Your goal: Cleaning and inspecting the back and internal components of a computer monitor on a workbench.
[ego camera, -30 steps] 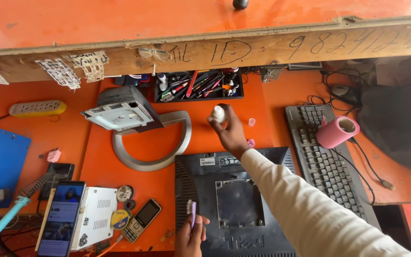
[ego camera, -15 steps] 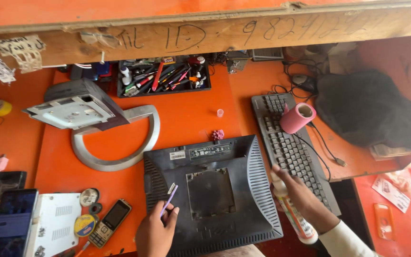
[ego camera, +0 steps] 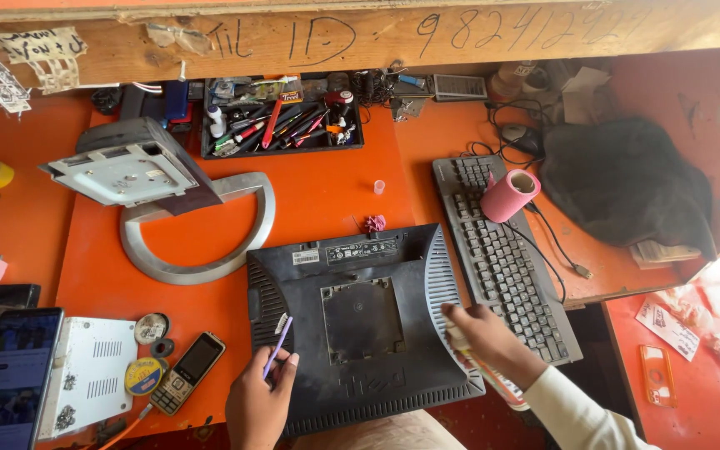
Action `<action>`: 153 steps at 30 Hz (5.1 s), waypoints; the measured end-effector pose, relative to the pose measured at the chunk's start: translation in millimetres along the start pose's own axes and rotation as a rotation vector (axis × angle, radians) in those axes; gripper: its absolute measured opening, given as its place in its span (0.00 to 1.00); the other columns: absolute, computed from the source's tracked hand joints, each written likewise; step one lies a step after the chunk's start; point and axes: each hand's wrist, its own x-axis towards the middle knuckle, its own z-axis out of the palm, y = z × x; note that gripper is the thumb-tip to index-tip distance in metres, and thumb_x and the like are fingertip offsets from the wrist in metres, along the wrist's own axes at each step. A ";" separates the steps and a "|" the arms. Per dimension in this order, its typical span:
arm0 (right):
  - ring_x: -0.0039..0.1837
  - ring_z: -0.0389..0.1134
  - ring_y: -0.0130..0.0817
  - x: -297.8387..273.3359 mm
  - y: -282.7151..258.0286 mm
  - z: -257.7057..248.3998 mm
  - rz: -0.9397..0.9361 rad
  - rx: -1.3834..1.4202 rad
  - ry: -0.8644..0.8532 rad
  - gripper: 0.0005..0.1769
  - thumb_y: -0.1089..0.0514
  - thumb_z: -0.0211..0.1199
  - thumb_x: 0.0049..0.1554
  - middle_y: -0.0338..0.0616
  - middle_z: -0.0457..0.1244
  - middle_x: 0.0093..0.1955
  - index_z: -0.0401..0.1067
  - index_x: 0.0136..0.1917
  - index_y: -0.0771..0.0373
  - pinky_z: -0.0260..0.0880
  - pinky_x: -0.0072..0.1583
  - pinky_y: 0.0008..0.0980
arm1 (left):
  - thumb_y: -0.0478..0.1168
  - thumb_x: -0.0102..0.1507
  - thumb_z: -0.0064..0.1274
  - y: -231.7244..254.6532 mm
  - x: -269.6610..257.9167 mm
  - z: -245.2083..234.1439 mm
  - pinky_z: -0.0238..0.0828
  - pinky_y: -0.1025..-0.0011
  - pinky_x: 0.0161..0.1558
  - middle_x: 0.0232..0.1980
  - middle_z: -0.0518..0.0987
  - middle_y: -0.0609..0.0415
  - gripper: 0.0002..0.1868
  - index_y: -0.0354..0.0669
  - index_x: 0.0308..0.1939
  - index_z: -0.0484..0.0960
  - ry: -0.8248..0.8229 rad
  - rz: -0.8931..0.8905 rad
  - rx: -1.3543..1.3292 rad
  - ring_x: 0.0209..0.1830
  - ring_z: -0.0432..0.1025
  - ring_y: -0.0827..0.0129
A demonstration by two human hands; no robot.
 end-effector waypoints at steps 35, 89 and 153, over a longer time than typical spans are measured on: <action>0.39 0.75 0.43 12.3 -150.5 229.9 -0.274 -1.091 -0.051 0.45 0.19 0.51 0.53 0.53 0.71 0.34 0.78 0.35 0.65 0.76 0.47 0.41 | 0.49 0.62 0.58 -108.9 -64.1 -41.3 0.63 0.67 0.26 0.22 0.76 0.52 0.15 0.39 0.37 0.82 0.208 -0.149 -0.496 0.19 0.68 0.67; 0.46 0.67 0.25 214.2 -224.3 136.9 -1.016 0.031 0.143 0.22 0.57 0.79 0.53 0.37 0.67 0.45 0.67 0.51 0.63 0.71 0.50 0.29 | 0.46 0.66 0.52 -48.5 -32.3 -19.4 0.62 0.72 0.25 0.20 0.72 0.56 0.13 0.41 0.40 0.85 0.190 -0.203 -0.513 0.18 0.66 0.75; 0.27 0.68 0.40 38.2 25.1 -38.7 -0.368 -0.575 0.335 0.21 0.41 0.55 0.61 0.42 0.66 0.26 0.76 0.44 0.59 0.66 0.36 0.42 | 0.55 0.53 0.65 28.6 -17.1 8.1 0.49 0.47 0.67 0.76 0.60 0.56 0.39 0.65 0.69 0.73 -0.155 0.328 0.404 0.75 0.53 0.52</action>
